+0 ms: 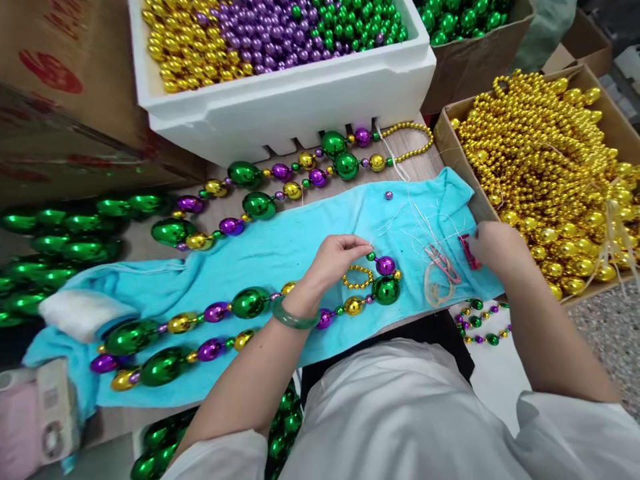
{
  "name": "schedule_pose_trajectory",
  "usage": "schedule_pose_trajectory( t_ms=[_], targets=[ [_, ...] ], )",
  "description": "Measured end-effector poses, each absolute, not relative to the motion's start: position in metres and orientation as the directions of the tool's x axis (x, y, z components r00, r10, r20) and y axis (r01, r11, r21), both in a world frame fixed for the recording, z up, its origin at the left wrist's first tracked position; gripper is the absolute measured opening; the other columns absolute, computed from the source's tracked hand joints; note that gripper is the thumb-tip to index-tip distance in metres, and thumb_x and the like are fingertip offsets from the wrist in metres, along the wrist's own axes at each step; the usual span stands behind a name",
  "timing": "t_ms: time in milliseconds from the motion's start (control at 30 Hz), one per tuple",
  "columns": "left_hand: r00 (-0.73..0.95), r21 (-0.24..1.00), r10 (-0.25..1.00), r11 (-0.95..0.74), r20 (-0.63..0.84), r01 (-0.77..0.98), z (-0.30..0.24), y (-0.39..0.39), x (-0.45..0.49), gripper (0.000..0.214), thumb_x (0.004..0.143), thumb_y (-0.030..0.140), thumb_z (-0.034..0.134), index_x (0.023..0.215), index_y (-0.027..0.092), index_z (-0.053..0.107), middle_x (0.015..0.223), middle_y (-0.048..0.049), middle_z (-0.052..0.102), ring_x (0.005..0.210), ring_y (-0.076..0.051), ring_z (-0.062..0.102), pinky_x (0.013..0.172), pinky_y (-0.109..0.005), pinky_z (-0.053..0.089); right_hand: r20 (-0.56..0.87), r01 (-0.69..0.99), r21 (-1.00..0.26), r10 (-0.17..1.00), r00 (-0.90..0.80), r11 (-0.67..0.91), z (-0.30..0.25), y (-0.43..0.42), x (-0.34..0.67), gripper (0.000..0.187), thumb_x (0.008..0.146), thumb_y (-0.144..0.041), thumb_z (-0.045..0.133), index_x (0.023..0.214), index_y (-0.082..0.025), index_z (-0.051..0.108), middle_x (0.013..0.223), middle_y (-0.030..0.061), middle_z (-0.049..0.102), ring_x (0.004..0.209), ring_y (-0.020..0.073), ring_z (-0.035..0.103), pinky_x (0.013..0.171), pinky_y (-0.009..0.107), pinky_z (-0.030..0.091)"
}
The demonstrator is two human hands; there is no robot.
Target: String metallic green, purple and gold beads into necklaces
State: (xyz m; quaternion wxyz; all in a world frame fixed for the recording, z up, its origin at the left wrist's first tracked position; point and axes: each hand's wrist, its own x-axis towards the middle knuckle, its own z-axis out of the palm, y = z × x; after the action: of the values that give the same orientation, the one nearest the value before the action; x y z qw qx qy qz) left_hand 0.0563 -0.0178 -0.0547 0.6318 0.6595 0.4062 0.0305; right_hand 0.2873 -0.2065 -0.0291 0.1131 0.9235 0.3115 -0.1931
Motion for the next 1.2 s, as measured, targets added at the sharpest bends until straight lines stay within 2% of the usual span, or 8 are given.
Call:
schedule_pose_trajectory(
  t_ms=[100, 233, 467, 600, 800, 1000, 1100, 1200],
  targets=[
    [0.680, 0.864, 0.586, 0.069, -0.440, 0.499, -0.050, -0.020, 0.059, 0.018, 0.067, 0.033, 0.073, 0.074, 0.017, 0.074, 0.080, -0.0041, 0.074, 0.079, -0.017, 0.064, 0.080, -0.030, 0.047, -0.434, 0.601, 0.094, 0.511, 0.742, -0.793, -0.048, -0.219, 0.276, 0.034, 0.087, -0.028, 0.046, 0.090, -0.007, 0.073, 0.092, 0.0258, 0.070, 0.085, 0.0341, 0.067, 0.068, 0.038, 0.045],
    [0.708, 0.877, 0.592, -0.004, -0.385, 0.480, -0.043, -0.021, 0.062, 0.014, 0.068, 0.031, 0.071, 0.073, 0.017, 0.073, 0.082, -0.0036, 0.074, 0.081, -0.017, 0.065, 0.081, -0.029, 0.047, -0.414, 0.606, 0.052, 0.535, 0.736, -0.794, -0.052, -0.225, 0.275, 0.038, 0.088, -0.037, 0.045, 0.091, -0.011, 0.073, 0.092, 0.0216, 0.071, 0.083, 0.0326, 0.067, 0.065, 0.037, 0.044],
    [0.671, 0.810, 0.639, -0.125, -0.376, 0.573, -0.037, -0.016, 0.057, 0.013, 0.069, 0.029, 0.068, 0.072, 0.017, 0.073, 0.061, -0.0001, 0.064, 0.056, -0.011, 0.051, 0.055, -0.024, 0.037, -0.247, 0.584, 0.019, 0.562, 0.789, -0.812, -0.045, -0.232, 0.268, 0.035, 0.089, -0.037, 0.046, 0.102, -0.014, 0.068, 0.100, 0.0170, 0.067, 0.083, 0.0280, 0.063, 0.061, 0.033, 0.039],
    [0.665, 0.823, 0.599, -0.017, -0.446, 0.568, -0.031, -0.015, 0.057, 0.013, 0.068, 0.029, 0.069, 0.071, 0.016, 0.068, 0.063, 0.0011, 0.061, 0.050, -0.010, 0.051, 0.051, -0.024, 0.039, -0.145, 0.608, -0.086, 0.614, 0.776, -0.789, -0.043, -0.229, 0.261, 0.031, 0.091, -0.030, 0.042, 0.101, -0.014, 0.067, 0.101, 0.0154, 0.067, 0.087, 0.0268, 0.061, 0.065, 0.033, 0.039],
    [0.655, 0.863, 0.573, 0.219, -0.492, 0.456, -0.028, -0.018, 0.058, 0.017, 0.065, 0.029, 0.071, 0.073, 0.015, 0.064, 0.073, -0.0020, 0.064, 0.062, -0.011, 0.058, 0.056, -0.024, 0.049, -0.066, 0.713, -0.302, 0.760, 0.647, -0.633, -0.045, -0.182, 0.258, 0.025, 0.091, -0.026, 0.044, 0.097, -0.016, 0.067, 0.101, 0.0122, 0.068, 0.090, 0.0256, 0.060, 0.071, 0.032, 0.041],
    [0.608, 0.862, 0.620, 0.271, -0.496, 0.428, -0.032, -0.016, 0.051, 0.021, 0.065, 0.031, 0.072, 0.075, 0.014, 0.064, 0.068, -0.0013, 0.062, 0.064, -0.011, 0.058, 0.054, -0.022, 0.049, -0.001, 0.735, -0.403, 0.803, 0.596, -0.546, -0.027, -0.139, 0.278, 0.018, 0.086, -0.020, 0.052, 0.092, -0.015, 0.068, 0.095, 0.0110, 0.067, 0.088, 0.0247, 0.059, 0.077, 0.034, 0.042],
    [0.589, 0.869, 0.646, 0.283, -0.486, 0.406, -0.037, -0.013, 0.047, 0.022, 0.065, 0.031, 0.073, 0.076, 0.014, 0.064, 0.068, -0.0007, 0.063, 0.063, -0.011, 0.058, 0.054, -0.023, 0.050, -0.058, 0.738, -0.368, 0.806, 0.589, -0.566, -0.013, -0.152, 0.279, 0.012, 0.083, -0.021, 0.058, 0.085, -0.016, 0.068, 0.091, 0.0096, 0.067, 0.083, 0.0230, 0.059, 0.073, 0.033, 0.041],
    [0.583, 0.861, 0.636, 0.323, -0.505, 0.394, -0.042, -0.013, 0.049, 0.020, 0.066, 0.028, 0.073, 0.077, 0.014, 0.063, 0.067, -0.0005, 0.063, 0.062, -0.011, 0.057, 0.053, -0.022, 0.049, -0.285, 0.765, -0.240, 0.797, 0.533, -0.598, -0.012, -0.180, 0.262, 0.013, 0.084, -0.026, 0.056, 0.079, -0.018, 0.066, 0.083, 0.0088, 0.068, 0.076, 0.0227, 0.060, 0.062, 0.031, 0.036]
  ],
)
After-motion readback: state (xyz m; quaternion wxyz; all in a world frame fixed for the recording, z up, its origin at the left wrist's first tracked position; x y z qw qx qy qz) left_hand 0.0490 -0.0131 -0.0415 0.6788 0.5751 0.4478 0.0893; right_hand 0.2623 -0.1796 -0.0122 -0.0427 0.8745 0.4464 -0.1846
